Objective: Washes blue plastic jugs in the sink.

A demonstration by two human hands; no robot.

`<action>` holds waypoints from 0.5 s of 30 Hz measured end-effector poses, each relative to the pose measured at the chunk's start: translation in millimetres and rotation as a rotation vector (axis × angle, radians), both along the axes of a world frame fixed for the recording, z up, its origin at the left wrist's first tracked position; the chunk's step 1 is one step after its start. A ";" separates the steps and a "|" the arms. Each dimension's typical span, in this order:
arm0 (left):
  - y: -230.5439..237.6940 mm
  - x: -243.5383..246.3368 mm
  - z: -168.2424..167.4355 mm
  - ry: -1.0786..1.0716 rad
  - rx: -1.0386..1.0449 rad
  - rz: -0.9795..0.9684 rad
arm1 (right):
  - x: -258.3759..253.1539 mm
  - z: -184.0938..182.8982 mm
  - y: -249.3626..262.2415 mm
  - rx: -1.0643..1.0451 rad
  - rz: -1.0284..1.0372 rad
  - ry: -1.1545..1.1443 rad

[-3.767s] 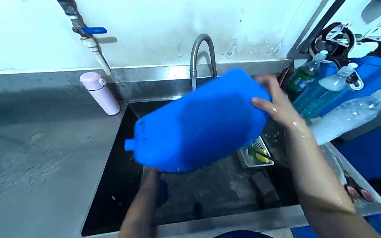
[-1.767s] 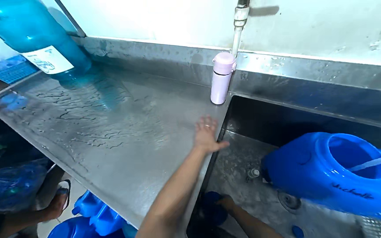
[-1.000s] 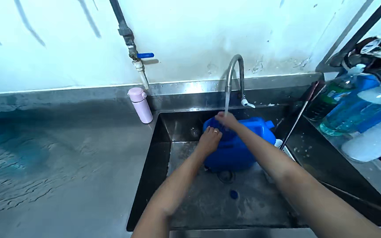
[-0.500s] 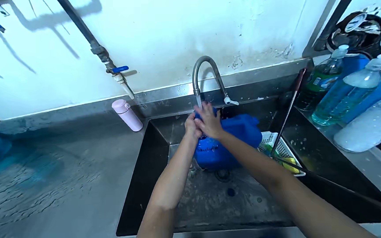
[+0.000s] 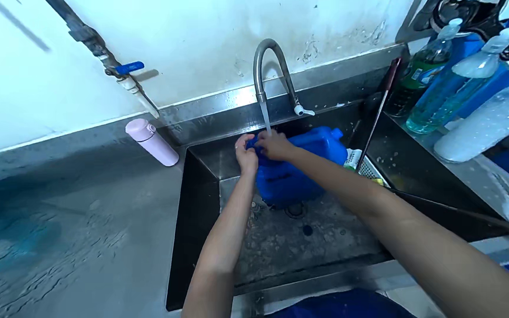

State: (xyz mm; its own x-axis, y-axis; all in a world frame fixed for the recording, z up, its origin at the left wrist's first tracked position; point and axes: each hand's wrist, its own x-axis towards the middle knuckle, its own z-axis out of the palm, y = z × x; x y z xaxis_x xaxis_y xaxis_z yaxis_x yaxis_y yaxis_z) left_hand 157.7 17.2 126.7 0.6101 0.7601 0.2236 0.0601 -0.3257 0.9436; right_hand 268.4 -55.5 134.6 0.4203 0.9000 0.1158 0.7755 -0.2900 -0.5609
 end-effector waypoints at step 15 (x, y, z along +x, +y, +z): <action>-24.0 16.5 89.0 0.180 -0.018 -0.128 | -18.5 -21.0 -10.5 0.656 -0.508 1.022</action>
